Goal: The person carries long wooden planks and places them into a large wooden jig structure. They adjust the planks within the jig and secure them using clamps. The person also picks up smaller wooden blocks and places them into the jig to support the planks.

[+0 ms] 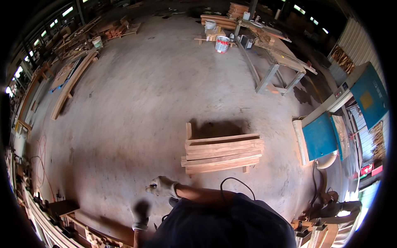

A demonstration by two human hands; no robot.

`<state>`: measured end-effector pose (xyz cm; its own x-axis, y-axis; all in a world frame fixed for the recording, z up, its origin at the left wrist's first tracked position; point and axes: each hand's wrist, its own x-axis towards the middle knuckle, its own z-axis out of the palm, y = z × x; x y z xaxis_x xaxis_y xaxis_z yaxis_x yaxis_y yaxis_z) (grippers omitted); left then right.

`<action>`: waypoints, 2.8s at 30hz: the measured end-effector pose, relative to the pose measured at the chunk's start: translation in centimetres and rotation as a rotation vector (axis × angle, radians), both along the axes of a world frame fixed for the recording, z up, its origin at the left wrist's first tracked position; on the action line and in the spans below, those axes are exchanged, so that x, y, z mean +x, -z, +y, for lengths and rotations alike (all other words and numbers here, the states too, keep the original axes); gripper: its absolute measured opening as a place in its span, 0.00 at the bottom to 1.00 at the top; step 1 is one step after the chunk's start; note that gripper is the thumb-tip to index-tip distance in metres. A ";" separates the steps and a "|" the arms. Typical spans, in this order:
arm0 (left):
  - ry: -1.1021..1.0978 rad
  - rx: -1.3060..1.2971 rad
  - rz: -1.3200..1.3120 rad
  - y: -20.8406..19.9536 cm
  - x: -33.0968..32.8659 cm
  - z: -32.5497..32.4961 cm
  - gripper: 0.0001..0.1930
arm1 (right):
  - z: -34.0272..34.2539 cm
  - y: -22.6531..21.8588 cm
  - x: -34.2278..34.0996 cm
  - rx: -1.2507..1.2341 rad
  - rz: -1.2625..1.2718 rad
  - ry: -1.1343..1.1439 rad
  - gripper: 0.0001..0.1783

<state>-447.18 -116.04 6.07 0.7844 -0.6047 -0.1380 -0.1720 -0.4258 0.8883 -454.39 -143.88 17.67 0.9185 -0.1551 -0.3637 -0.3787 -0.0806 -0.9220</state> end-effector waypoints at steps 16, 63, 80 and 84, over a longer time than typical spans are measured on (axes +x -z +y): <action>0.051 0.423 0.292 11.0 19.9 5.0 0.17 | -8.6 5.2 16.7 -0.149 0.023 0.039 0.14; -1.172 0.390 0.905 17.4 49.5 16.2 0.29 | 2.2 6.9 85.4 0.209 0.341 -0.282 0.13; -1.649 0.199 0.871 7.7 76.5 9.0 0.26 | 10.7 2.1 126.1 0.117 0.245 -0.675 0.15; -1.636 0.213 1.041 12.1 75.3 9.5 0.26 | 16.2 2.6 130.1 0.155 0.283 -0.766 0.15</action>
<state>-371.89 -106.58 -6.03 0.0588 0.5915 -0.8041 0.9103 0.2988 0.2864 -324.30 -127.71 15.09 0.6200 0.5467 -0.5628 -0.4900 -0.2905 -0.8219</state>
